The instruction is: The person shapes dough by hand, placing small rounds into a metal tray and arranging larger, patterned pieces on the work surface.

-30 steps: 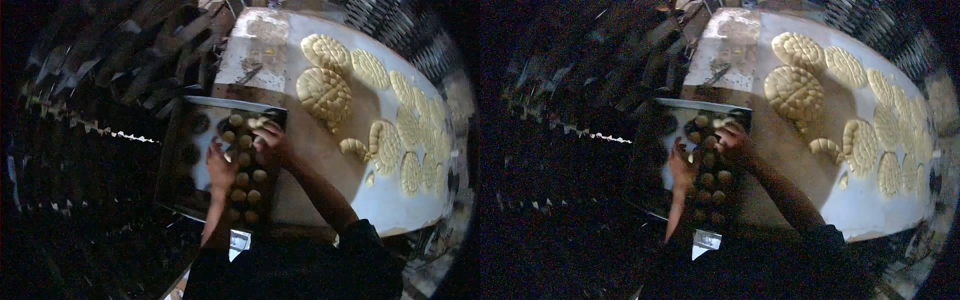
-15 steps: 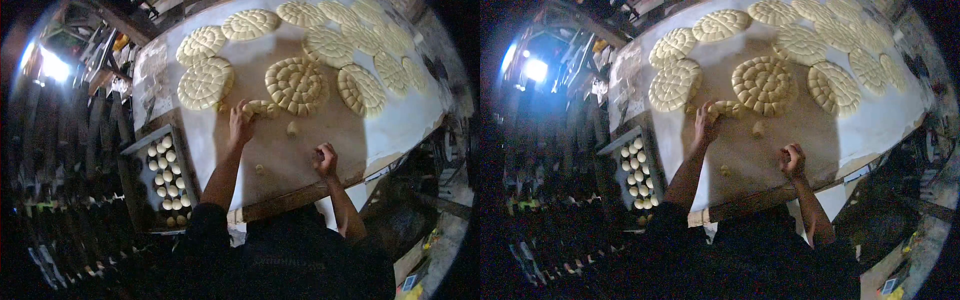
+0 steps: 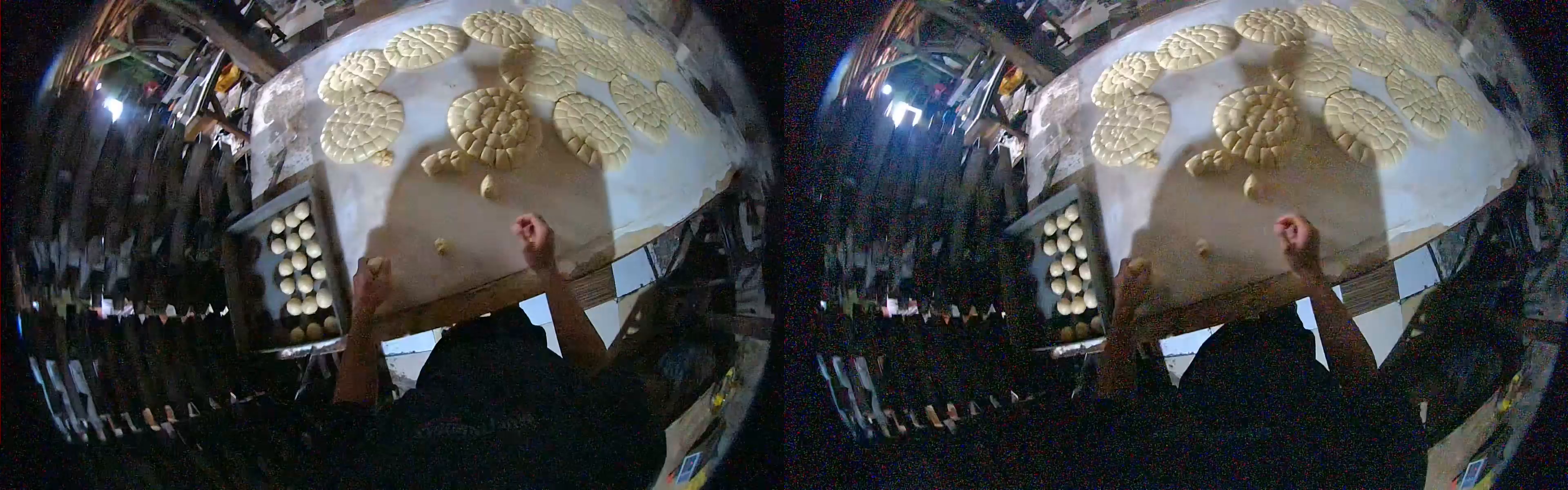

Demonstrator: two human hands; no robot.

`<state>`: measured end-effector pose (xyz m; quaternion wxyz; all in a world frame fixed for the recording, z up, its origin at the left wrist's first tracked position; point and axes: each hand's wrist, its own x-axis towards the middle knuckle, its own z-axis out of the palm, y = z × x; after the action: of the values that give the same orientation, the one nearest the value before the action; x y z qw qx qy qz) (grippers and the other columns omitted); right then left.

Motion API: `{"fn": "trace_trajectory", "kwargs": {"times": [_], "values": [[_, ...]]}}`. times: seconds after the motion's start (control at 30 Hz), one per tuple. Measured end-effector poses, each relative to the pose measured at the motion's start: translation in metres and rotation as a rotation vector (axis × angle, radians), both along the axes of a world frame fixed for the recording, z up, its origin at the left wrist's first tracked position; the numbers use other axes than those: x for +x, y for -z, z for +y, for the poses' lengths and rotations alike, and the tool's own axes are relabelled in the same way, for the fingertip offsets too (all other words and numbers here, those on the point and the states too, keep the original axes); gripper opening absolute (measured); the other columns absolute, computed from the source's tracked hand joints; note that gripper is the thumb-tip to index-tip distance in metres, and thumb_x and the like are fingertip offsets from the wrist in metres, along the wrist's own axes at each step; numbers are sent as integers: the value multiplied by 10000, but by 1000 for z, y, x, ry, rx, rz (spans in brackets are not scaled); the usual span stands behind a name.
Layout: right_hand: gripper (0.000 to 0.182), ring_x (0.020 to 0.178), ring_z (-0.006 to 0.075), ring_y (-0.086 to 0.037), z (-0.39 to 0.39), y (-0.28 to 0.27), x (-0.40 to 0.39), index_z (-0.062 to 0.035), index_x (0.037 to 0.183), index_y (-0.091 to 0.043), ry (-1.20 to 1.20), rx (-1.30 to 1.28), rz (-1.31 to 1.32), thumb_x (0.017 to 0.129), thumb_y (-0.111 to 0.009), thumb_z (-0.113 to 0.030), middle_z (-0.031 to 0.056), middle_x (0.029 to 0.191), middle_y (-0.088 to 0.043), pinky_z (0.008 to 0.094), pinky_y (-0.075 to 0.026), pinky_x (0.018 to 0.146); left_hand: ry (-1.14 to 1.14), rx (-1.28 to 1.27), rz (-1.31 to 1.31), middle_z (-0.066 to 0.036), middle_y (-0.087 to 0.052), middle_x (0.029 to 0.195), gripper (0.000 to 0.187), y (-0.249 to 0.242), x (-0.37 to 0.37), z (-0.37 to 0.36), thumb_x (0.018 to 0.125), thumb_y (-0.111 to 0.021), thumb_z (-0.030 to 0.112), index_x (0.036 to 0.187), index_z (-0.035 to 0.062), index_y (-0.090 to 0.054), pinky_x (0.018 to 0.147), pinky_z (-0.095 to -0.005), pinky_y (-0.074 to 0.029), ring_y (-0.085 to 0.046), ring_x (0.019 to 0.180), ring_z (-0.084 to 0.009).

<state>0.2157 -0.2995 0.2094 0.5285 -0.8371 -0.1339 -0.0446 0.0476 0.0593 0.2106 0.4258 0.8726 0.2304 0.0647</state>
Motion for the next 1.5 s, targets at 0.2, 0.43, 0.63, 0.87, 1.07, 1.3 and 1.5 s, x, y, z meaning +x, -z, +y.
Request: {"fn": "trace_trajectory", "kwargs": {"times": [0.2, 0.43, 0.63, 0.87, 1.07, 1.3, 1.5], "values": [[381, 884, 172, -599, 151, -53, -108, -34, 1270, -497, -533, 589, 358, 939, -612, -185, 82, 1008, -615, 308, -507, 821, -75, -829, -541, -42, -531, 832, 238, -70, -17, -76, 973, -604, 234, 1042, 92, -426, 672, -301, -509, -548, 786, -140], [397, 921, 179, -603, 118, -62, -119, -43, 1260, -489, -419, 246, 121, 929, -648, -195, 83, 1005, -600, 328, -515, 830, -45, -239, -298, -81, -499, 898, 318, -51, -45, -61, 940, -632, 301, 984, 64, -425, 730, -311, -474, -525, 803, -155], [376, 844, 210, -566, 0, -11, -44, -28, 1096, -529, 212, 171, 140, 962, -526, -379, 106, 950, -571, 367, -481, 764, 144, 169, -186, -168, -547, 965, 327, 12, -54, -30, 828, -647, 312, 958, 34, -536, 847, -495, -425, -525, 942, -339], [214, 901, 394, -494, -63, 0, 96, -62, 857, -516, -234, -600, -409, 795, -597, -251, 177, 929, -509, 504, -379, 835, 82, 659, -175, -167, -580, 947, 381, 12, 54, -5, 747, -746, 372, 907, 58, -601, 853, -528, -415, -530, 910, -380], [180, 950, 423, -527, 6, 30, 40, -4, 868, -549, -372, -394, -426, 771, -609, -143, 208, 872, -529, 558, -398, 951, 187, 561, -160, -179, -580, 934, 290, 26, 65, -97, 849, -668, 250, 1032, 39, -589, 772, -513, -420, -548, 849, -393], [78, 886, 376, -519, -68, 7, 125, -16, 825, -511, -352, -444, -330, 792, -553, -73, 183, 889, -515, 533, -415, 816, 155, 363, -48, -183, -626, 1152, 246, 50, 23, -17, 935, -534, 251, 1066, 64, -627, 943, -543, -401, -582, 1041, -356], [101, 879, 378, -510, 7, 16, 100, -25, 871, -505, -258, -427, -376, 815, -549, -98, 181, 907, -508, 519, -416, 805, -83, 281, -79, -192, -600, 1205, 283, 79, 83, -53, 931, -510, 220, 1139, 57, -610, 1021, -565, -358, -545, 1135, -345]]}}
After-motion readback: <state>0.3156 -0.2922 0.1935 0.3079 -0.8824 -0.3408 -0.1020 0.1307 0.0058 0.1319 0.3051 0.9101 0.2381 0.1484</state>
